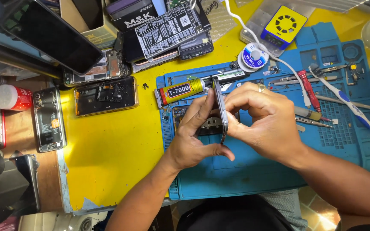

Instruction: The person assembles a smartphone by connecting internal components and attaching the screen. They then apply adhesive to the back of the device and attach a new back cover. Finally, they use a plastic tool to pry open the device again.

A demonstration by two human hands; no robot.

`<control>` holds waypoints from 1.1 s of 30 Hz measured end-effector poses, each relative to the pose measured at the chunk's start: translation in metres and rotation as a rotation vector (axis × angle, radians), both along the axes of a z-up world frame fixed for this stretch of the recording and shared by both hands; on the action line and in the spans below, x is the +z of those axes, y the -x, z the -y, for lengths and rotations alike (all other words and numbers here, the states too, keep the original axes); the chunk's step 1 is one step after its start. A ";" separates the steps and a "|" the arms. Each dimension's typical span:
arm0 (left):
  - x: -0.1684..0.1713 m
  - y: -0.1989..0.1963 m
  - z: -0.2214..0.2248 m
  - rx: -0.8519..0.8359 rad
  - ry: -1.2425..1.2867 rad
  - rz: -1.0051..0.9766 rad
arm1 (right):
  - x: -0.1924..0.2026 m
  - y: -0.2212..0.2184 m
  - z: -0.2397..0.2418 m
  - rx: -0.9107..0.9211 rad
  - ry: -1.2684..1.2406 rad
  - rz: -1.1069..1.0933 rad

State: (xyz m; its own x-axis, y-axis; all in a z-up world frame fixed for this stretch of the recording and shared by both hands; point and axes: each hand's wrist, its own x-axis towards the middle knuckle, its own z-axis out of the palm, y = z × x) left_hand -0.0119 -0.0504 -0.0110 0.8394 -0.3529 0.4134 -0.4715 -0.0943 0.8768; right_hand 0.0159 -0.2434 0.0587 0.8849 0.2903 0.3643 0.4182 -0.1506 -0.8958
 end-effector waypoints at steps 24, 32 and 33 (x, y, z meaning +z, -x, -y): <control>0.018 -0.003 0.005 -0.262 0.601 -0.688 | -0.033 -0.003 0.003 0.047 0.036 0.205; -0.010 -0.022 0.013 -0.317 0.932 -0.769 | -0.038 -0.011 0.008 0.022 0.013 0.127; -0.013 -0.026 0.014 -0.319 0.934 -0.761 | -0.044 -0.016 0.013 0.025 0.015 0.133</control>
